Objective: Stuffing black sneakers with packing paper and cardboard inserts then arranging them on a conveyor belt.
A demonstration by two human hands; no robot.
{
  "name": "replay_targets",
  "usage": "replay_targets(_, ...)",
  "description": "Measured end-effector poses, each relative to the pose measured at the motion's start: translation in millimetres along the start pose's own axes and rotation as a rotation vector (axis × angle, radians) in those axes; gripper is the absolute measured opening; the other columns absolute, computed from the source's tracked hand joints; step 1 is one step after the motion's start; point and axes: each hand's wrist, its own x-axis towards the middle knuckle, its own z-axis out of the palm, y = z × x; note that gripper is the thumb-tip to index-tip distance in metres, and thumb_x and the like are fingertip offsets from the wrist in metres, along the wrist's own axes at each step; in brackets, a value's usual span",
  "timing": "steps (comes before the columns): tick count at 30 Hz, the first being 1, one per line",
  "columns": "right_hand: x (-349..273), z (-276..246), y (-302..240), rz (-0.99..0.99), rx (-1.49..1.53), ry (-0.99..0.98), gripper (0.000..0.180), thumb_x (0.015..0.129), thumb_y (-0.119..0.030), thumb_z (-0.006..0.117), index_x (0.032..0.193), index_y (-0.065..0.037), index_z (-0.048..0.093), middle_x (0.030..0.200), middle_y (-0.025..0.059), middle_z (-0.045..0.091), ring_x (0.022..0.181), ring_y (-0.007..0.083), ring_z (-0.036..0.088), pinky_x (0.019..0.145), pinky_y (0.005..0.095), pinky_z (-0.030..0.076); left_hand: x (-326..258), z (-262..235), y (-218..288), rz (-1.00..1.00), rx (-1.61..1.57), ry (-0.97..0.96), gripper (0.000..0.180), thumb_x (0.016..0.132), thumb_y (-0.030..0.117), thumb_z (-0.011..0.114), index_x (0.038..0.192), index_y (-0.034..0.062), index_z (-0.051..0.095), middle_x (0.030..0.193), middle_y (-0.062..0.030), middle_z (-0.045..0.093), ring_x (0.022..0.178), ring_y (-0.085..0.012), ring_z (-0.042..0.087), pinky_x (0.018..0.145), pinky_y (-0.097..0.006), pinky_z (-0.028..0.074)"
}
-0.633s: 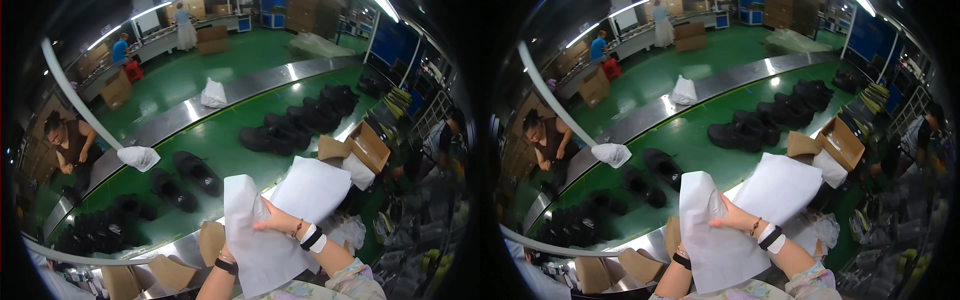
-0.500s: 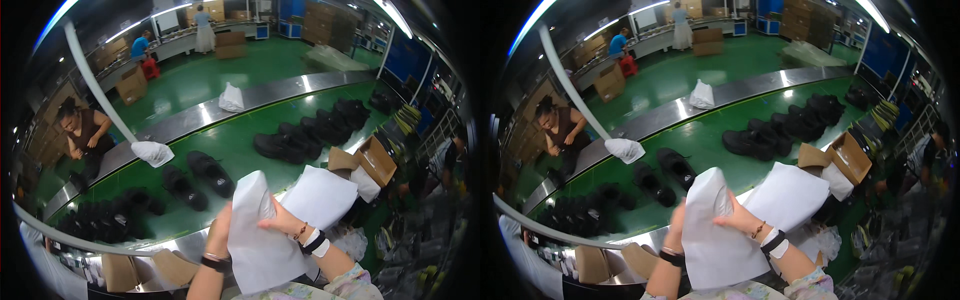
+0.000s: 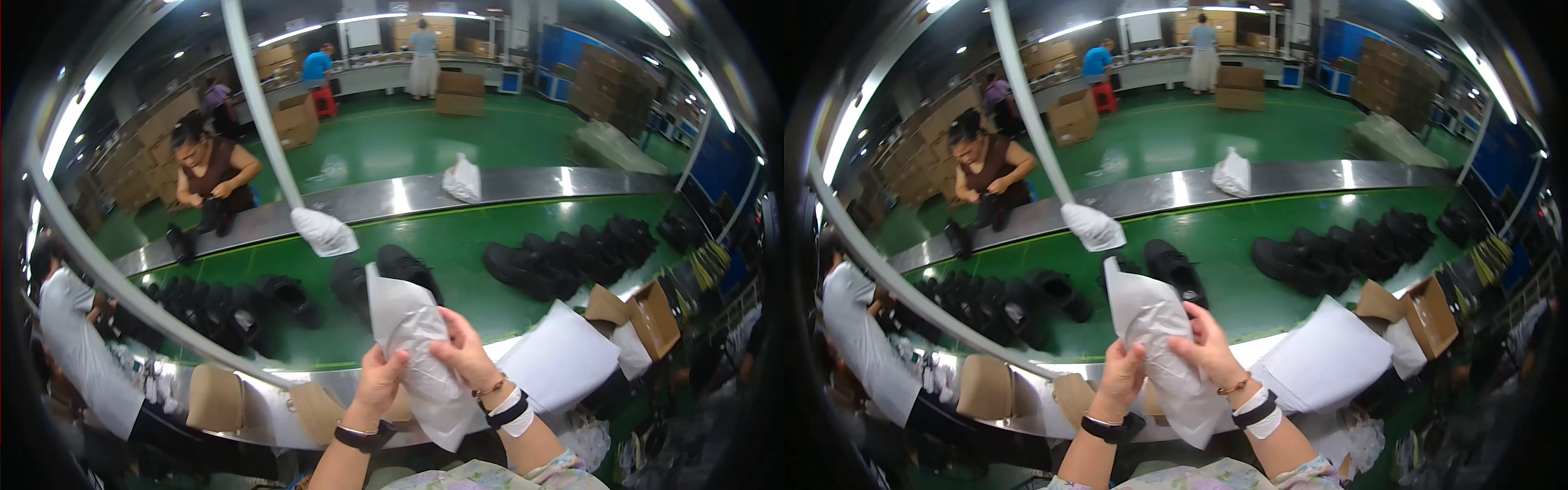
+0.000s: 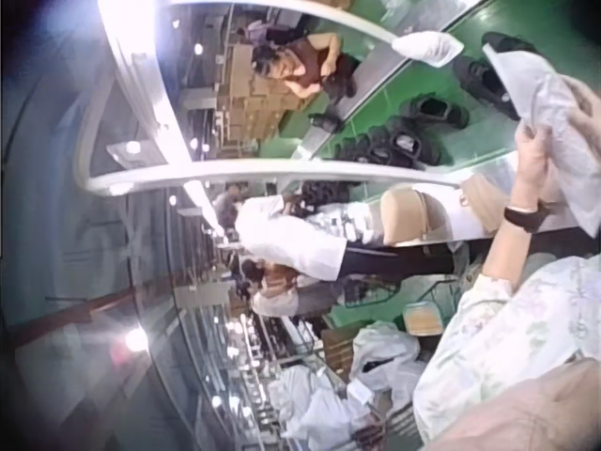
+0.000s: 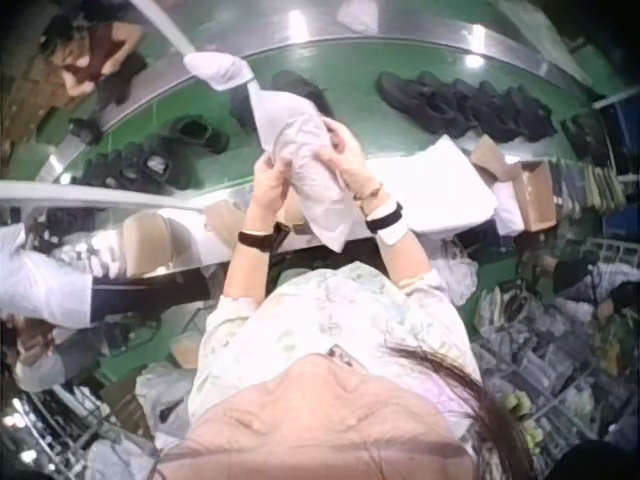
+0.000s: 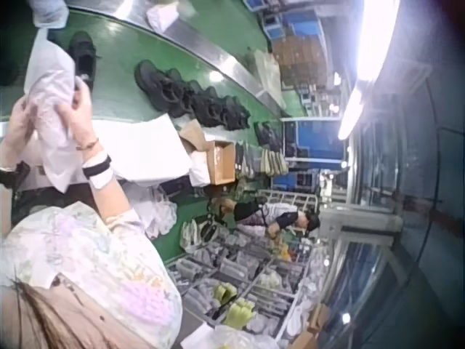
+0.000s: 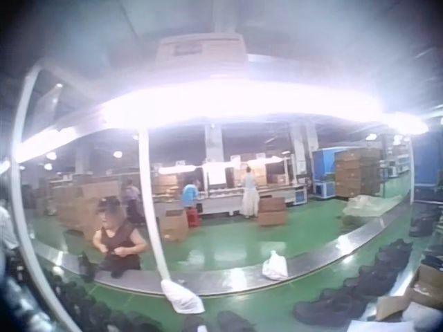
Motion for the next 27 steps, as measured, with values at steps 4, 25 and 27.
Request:
replay_targets(4,5.7,25.9,6.1,0.050,0.169,-0.069,0.052,0.086,-0.023,0.062,0.125,0.004,0.041,0.112,0.0113,0.055,0.099,0.0145,0.055,0.087,0.0280,0.045,-6.3,-8.2,9.5,0.097,-0.122,0.003,0.074,0.076,0.039,0.071,0.129,-0.0001,0.036,0.122,-0.0095,0.050,0.111,-0.0192,0.050,0.095,-0.033,0.040)
replay_targets(25,26.6,106.9,53.7,-0.060,-0.491,0.008,0.043,0.076,-0.007,0.069,0.111,0.000,0.045,0.100,0.0082,0.057,0.090,0.0177,0.056,0.079,0.0292,0.045,15.6,-76.1,56.5,0.256,-0.234,0.574,0.042,0.084,0.037,0.060,0.108,0.0034,0.053,0.098,-0.0059,0.060,0.091,-0.0191,0.060,0.079,-0.033,0.049)
replay_targets(27,22.0,106.2,66.4,-0.602,-0.863,0.069,0.035,0.076,-0.005,0.068,0.104,0.000,0.047,0.092,0.0129,0.057,0.083,0.0252,0.058,0.075,0.0306,0.045,17.6,-75.9,54.4,0.211,-0.351,0.566,0.045,0.085,0.044,0.056,0.108,0.0049,0.053,0.098,-0.0055,0.060,0.092,-0.0194,0.060,0.081,-0.034,0.049)
